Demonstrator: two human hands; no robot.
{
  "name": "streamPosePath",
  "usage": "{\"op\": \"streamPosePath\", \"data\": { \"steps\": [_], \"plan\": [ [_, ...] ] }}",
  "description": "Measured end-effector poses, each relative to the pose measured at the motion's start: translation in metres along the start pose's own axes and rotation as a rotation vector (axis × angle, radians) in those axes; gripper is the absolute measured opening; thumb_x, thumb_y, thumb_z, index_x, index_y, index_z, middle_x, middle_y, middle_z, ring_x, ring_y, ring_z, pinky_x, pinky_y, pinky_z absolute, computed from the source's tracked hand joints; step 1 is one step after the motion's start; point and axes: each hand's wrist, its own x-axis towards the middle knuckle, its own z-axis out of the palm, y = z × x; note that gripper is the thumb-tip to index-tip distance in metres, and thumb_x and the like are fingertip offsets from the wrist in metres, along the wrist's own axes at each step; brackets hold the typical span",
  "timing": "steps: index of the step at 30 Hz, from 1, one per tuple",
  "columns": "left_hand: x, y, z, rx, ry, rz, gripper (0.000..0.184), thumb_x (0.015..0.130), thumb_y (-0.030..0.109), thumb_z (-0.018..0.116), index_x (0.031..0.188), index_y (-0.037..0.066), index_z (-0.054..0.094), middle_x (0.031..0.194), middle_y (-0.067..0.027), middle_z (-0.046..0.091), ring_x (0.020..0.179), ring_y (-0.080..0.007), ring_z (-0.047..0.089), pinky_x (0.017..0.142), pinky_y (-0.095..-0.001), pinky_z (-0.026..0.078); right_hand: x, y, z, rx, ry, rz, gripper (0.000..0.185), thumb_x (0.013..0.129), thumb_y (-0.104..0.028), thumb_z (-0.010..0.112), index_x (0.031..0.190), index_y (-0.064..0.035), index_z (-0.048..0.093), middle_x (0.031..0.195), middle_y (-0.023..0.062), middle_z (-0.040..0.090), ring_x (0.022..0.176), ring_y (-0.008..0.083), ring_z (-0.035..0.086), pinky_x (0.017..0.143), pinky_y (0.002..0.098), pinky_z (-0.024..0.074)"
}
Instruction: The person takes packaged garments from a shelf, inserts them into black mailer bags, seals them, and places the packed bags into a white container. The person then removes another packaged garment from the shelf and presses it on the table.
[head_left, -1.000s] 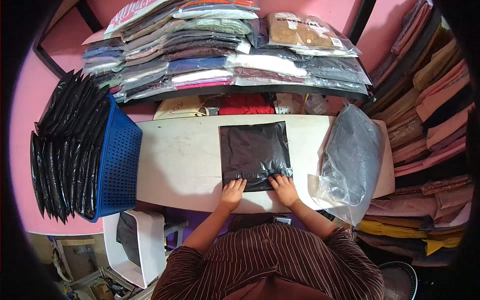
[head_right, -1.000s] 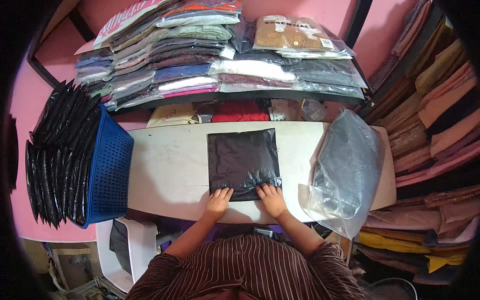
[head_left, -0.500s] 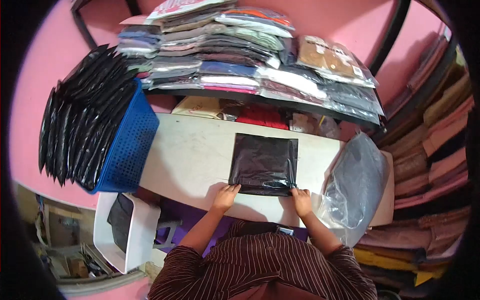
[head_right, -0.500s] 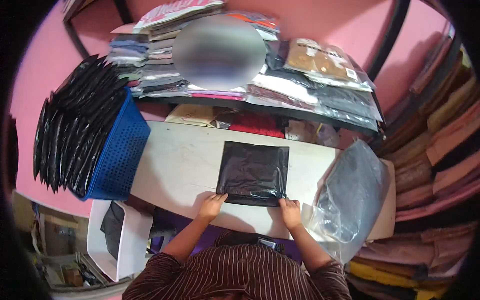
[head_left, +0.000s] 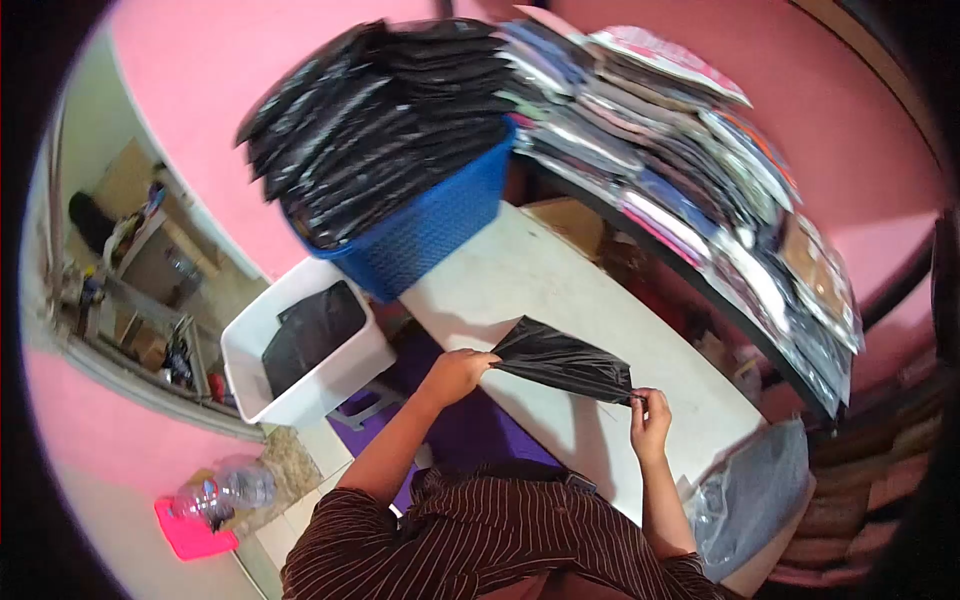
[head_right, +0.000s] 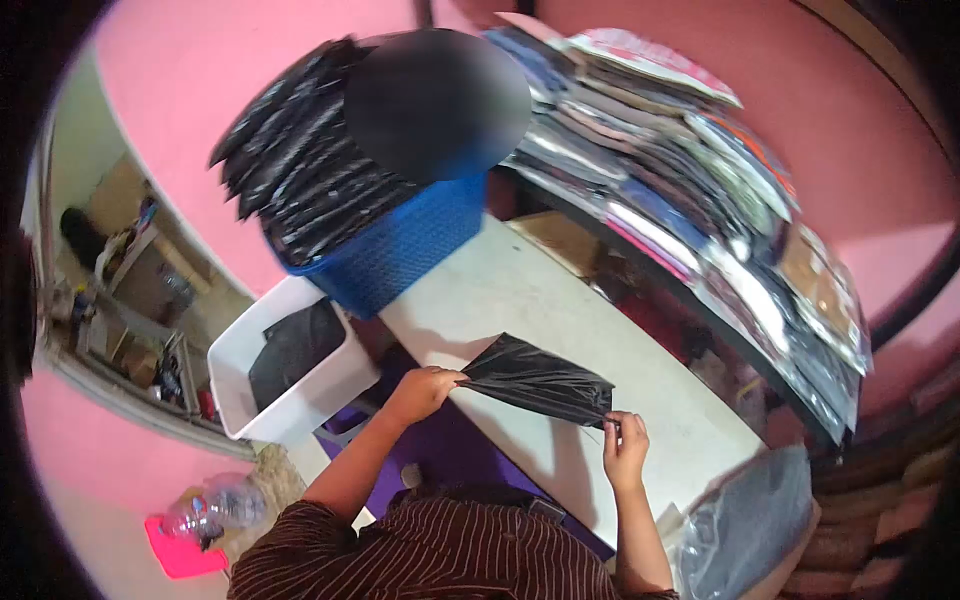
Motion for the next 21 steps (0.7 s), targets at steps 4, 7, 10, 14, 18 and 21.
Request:
{"op": "streamPosePath", "data": {
  "steps": [4, 7, 10, 14, 18, 21],
  "plan": [
    [-0.054, -0.044, -0.093, -0.050, 0.236, -0.116, 0.018, 0.087, 0.008, 0.057, 0.103, 0.007, 0.067, 0.095, -0.0154, 0.068, 0.088, -0.0338, 0.065, 0.078, -0.0396, 0.051, 0.052, -0.079, 0.077, 0.193, -0.082, -0.023, 0.002, 0.087, -0.002, 0.059, 0.088, -0.0001, 0.059, 0.075, 0.0127, 0.061, 0.063, 0.0237, 0.057, 0.060, 0.0321, 0.0457],
    [-0.104, -0.079, -0.170, -0.009, 0.413, -0.218, 0.016, 0.087, 0.007, 0.058, 0.100, 0.005, 0.067, 0.091, -0.0168, 0.067, 0.084, -0.0346, 0.065, 0.073, -0.0381, 0.051, 0.076, -0.138, 0.165, 0.265, -0.139, -0.109, 0.003, 0.089, -0.002, 0.056, 0.089, -0.0006, 0.058, 0.074, 0.0118, 0.060, 0.060, 0.0202, 0.055, 0.057, 0.0297, 0.0444],
    [-0.159, -0.117, -0.249, 0.032, 0.546, -0.322, 0.015, 0.087, 0.005, 0.059, 0.100, 0.004, 0.067, 0.089, -0.0165, 0.067, 0.083, -0.0308, 0.067, 0.073, -0.0337, 0.051, 0.082, -0.212, 0.251, 0.435, -0.254, -0.070, 0.005, 0.094, -0.005, 0.051, 0.097, -0.0009, 0.053, 0.074, 0.0120, 0.061, 0.056, 0.0176, 0.060, 0.052, 0.0279, 0.0458],
    [-0.229, -0.161, -0.327, 0.078, 0.762, -0.424, 0.014, 0.089, 0.005, 0.057, 0.098, 0.002, 0.066, 0.089, -0.0153, 0.068, 0.081, -0.0265, 0.067, 0.071, -0.0313, 0.050, 0.091, -0.321, 0.350, 0.648, -0.317, -0.175, 0.008, 0.098, -0.007, 0.044, 0.102, -0.0007, 0.048, 0.067, 0.0094, 0.061, 0.062, 0.0202, 0.069, 0.056, 0.0295, 0.0517],
    [-0.280, -0.194, -0.370, 0.087, 0.844, -0.563, 0.012, 0.090, 0.003, 0.056, 0.096, -0.001, 0.066, 0.080, -0.0131, 0.066, 0.069, -0.0171, 0.061, 0.066, -0.0275, 0.047, 0.088, -0.381, 0.434, 0.756, -0.400, -0.223, 0.010, 0.100, -0.009, 0.044, 0.105, -0.0009, 0.046, 0.075, 0.0114, 0.061, 0.068, 0.0213, 0.070, 0.058, 0.0293, 0.0516],
    [-0.317, -0.232, -0.373, 0.026, 0.771, -0.637, 0.011, 0.090, 0.004, 0.057, 0.095, -0.002, 0.065, 0.074, -0.0096, 0.063, 0.067, -0.0111, 0.056, 0.064, -0.0253, 0.046, 0.073, -0.391, 0.481, 0.738, -0.509, -0.177, 0.012, 0.100, -0.012, 0.045, 0.102, -0.0007, 0.048, 0.073, 0.0109, 0.060, 0.068, 0.0210, 0.070, 0.057, 0.0297, 0.0517]
  ]
}}
